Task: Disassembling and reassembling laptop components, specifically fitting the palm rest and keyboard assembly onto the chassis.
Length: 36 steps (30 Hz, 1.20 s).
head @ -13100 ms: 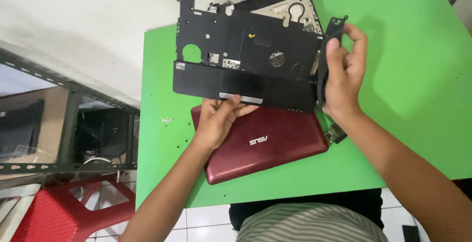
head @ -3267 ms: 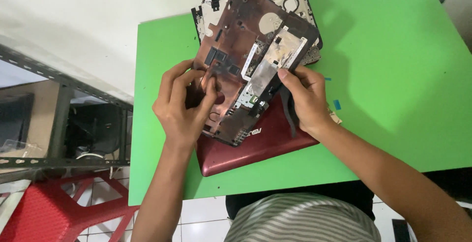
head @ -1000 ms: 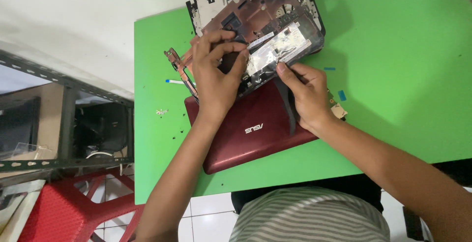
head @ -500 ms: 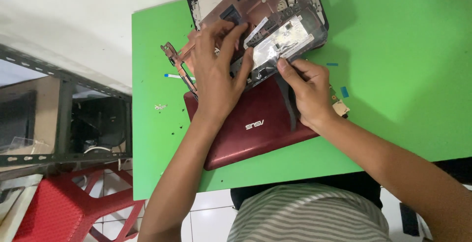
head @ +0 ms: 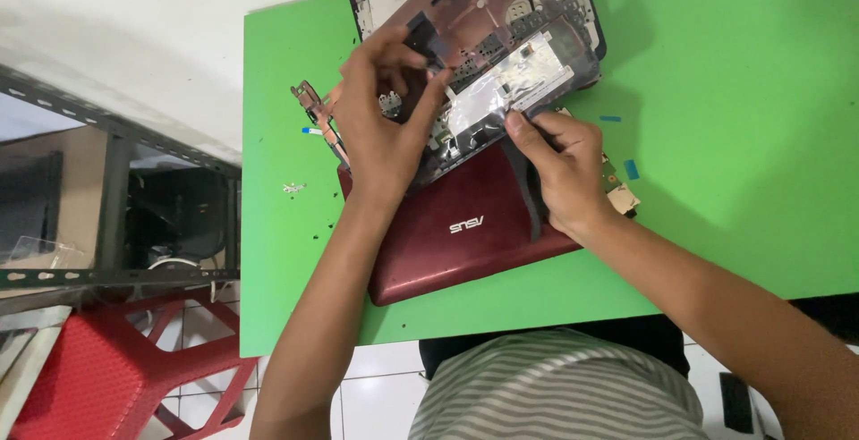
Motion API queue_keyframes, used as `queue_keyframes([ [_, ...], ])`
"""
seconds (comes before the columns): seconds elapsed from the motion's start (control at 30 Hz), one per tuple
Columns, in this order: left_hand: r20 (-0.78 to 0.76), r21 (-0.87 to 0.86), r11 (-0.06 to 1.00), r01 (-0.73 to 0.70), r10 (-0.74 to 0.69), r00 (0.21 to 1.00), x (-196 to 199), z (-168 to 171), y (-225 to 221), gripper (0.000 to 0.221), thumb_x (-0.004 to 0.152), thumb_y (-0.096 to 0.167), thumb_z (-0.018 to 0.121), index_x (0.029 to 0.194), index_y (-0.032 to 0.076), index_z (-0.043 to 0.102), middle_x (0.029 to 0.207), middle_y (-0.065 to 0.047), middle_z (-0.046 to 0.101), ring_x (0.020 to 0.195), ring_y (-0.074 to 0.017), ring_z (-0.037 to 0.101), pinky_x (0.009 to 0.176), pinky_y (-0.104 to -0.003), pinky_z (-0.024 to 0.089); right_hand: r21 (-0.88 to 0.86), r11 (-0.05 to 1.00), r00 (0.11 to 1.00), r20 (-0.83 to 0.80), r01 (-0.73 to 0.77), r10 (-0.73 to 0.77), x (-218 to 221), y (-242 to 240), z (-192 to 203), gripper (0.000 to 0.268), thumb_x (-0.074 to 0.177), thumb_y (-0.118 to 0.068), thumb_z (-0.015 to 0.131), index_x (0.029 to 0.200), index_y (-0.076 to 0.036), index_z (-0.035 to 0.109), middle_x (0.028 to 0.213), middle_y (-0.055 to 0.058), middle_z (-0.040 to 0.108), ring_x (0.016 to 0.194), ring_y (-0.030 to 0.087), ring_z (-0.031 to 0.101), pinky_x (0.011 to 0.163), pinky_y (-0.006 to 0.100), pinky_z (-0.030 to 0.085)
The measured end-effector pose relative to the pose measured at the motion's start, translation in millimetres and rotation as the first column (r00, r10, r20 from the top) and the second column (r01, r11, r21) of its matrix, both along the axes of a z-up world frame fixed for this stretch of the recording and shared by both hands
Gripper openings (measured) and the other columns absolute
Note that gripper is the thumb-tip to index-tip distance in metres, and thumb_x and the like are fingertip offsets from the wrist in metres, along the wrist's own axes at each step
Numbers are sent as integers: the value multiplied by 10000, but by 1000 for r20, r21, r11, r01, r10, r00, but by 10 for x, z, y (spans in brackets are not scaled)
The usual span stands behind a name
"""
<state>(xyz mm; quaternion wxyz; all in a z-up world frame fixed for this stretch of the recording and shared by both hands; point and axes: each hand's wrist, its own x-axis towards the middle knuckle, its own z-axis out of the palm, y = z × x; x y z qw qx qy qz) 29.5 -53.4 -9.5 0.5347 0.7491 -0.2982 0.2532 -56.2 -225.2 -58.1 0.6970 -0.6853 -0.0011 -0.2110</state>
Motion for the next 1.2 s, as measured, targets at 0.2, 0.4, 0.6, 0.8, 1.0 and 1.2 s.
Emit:
queue_keyframes([
  [0.2, 7, -123, 992, 34, -33, 999, -26, -48, -9, 612, 883, -110, 841, 1285, 51, 409, 1397, -69, 450, 897, -152, 697, 809, -271, 581, 15, 1000, 1000, -2, -12, 12, -8, -10, -24, 463, 1044, -89, 648, 647, -78, 411, 661, -64, 366, 643, 63, 267, 603, 239, 263],
  [0.4, 173, 107, 980, -170, 150, 973, -145, 50, 29, 349, 896, 54, 842, 1190, -4, 663, 1238, -114, 535, 994, -230, 629, 873, -352, 539, 5, 1000, 1000, -2, -16, 16, -18, -13, -26, 451, 1043, -88, 646, 647, -76, 431, 659, -72, 379, 635, 54, 271, 593, 229, 259],
  [0.6, 382, 145, 938, -314, 240, 893, -6, -121, 70, 180, 904, 245, 863, 1044, 156, 790, 1029, 31, 685, 884, -193, 577, 797, -337, 424, 71, 995, 996, 41, 75, -78, 74, -36, -255, 346, 1014, -121, 749, 684, -80, 653, 550, -45, 452, 617, 37, 346, 549, 201, 315],
  [0.8, 376, 203, 936, -288, 197, 905, -46, -112, 33, 185, 963, 125, 743, 1142, 153, 778, 1125, 5, 685, 992, -240, 591, 859, -373, 471, 100, 992, 996, 28, 82, -85, 62, -38, -241, 347, 1026, -122, 729, 692, -95, 639, 578, -60, 433, 636, 34, 345, 566, 196, 309],
  [1.0, 343, 210, 948, -241, 159, 926, -46, -147, 28, 292, 962, 33, 681, 1230, 134, 736, 1190, -32, 629, 1042, -275, 561, 895, -396, 459, 89, 992, 996, 11, 91, -92, 78, -56, -244, 351, 1020, -150, 747, 687, -91, 654, 565, -64, 437, 617, 32, 337, 550, 191, 298],
  [1.2, 316, 209, 951, -229, 156, 936, -53, -149, 37, 323, 956, -7, 653, 1249, 112, 720, 1195, -43, 621, 1060, -269, 552, 905, -392, 448, 80, 991, 994, 10, 108, -109, 40, -13, -159, 347, 1020, -134, 746, 690, -83, 650, 562, -54, 438, 609, 35, 347, 544, 196, 299],
])
